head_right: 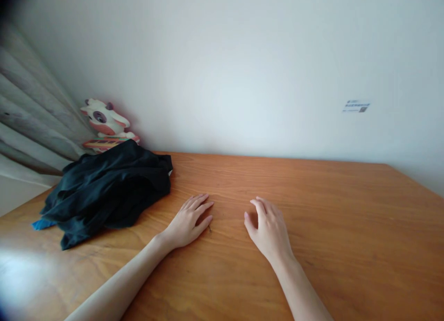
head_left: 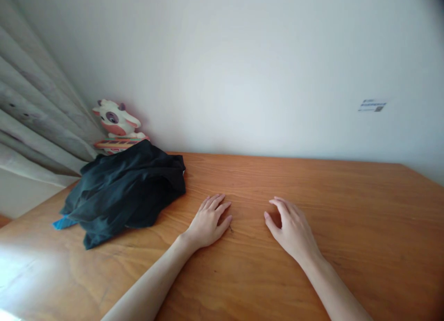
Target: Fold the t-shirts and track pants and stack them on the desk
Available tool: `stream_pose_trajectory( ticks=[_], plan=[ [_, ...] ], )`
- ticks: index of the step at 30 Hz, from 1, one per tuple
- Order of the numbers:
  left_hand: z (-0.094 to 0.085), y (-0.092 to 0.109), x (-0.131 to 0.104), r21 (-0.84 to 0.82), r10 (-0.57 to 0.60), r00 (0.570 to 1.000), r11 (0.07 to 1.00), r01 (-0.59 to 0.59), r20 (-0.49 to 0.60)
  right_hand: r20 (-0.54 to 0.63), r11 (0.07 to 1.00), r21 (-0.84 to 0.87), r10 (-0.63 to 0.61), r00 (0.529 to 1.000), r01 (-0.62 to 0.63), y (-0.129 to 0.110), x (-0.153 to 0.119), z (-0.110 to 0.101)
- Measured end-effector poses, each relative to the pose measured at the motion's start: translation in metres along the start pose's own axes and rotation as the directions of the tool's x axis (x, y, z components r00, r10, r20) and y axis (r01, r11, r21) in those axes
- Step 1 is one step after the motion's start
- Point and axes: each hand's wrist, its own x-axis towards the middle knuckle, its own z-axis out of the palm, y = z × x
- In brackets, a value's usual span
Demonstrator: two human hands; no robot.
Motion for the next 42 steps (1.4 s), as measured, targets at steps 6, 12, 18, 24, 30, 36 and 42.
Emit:
stream_pose_trajectory(
  ticks=[6, 12, 18, 24, 30, 36, 42],
  plan=[
    [0.006, -0.005, -0.001, -0.017, 0.03, 0.999, 0.999, -0.031, -0.04, 0.104, 0.999, -0.023, 0.039, 0.994, -0.037, 0.009, -0.006, 0.014],
    [0.003, -0.001, -0.001, 0.007, 0.021, 1.0, 1.0, -0.021, -0.019, 0.117, 0.999, -0.046, 0.025, 0.993, -0.02, 0.009, -0.006, 0.012],
    [0.001, 0.0, -0.001, -0.002, 0.019, 1.0, 1.0, -0.019, -0.014, 0.106, 0.999, -0.051, 0.012, 0.994, -0.007, 0.01, -0.006, 0.012],
    [0.003, -0.001, -0.003, -0.022, 0.019, 0.999, 1.0, -0.02, -0.038, 0.117, 0.999, -0.042, 0.029, 0.993, -0.024, 0.011, -0.009, 0.016],
    [0.004, -0.002, -0.003, -0.041, 0.023, 0.998, 0.999, -0.025, -0.055, 0.145, 0.998, -0.05, 0.052, 0.988, -0.045, 0.009, -0.011, 0.019],
    [0.004, -0.002, -0.002, -0.022, 0.024, 0.999, 0.999, -0.025, -0.047, 0.162, 0.995, -0.087, 0.062, 0.985, -0.049, 0.007, -0.009, 0.016],
    [0.004, -0.001, -0.002, -0.008, 0.022, 0.999, 1.0, -0.023, -0.039, 0.173, 0.995, -0.092, 0.06, 0.983, -0.044, 0.005, -0.009, 0.014]
  ],
)
